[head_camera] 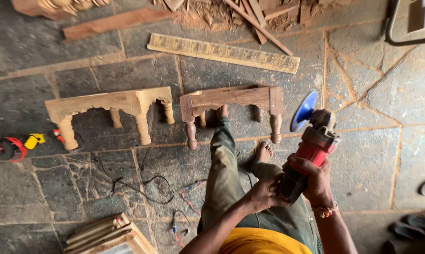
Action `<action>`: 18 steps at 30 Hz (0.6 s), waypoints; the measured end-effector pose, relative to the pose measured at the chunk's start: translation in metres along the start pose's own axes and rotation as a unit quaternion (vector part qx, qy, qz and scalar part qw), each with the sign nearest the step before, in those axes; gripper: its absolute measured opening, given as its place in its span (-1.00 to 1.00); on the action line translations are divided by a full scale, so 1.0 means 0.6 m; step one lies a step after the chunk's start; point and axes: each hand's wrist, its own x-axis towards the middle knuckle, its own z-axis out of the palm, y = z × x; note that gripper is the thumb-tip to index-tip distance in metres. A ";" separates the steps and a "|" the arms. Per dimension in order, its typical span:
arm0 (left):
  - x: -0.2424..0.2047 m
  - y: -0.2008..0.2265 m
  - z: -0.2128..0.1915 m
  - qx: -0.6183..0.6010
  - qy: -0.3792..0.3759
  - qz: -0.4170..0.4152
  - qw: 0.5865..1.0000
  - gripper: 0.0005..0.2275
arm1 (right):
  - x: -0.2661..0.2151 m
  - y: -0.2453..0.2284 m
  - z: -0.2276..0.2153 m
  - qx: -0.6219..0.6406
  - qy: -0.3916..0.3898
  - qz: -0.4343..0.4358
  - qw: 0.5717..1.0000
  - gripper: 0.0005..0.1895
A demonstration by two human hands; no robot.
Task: The person uses an electric sander to smooth the surface of a wooden stool. The person holds the sander with both hands and moves it across the top and legs of the stool.
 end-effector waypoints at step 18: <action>0.006 -0.036 -0.157 -0.020 0.156 -0.019 0.987 -0.32 | 0.147 0.143 0.183 -0.215 -0.084 0.017 0.973 -0.65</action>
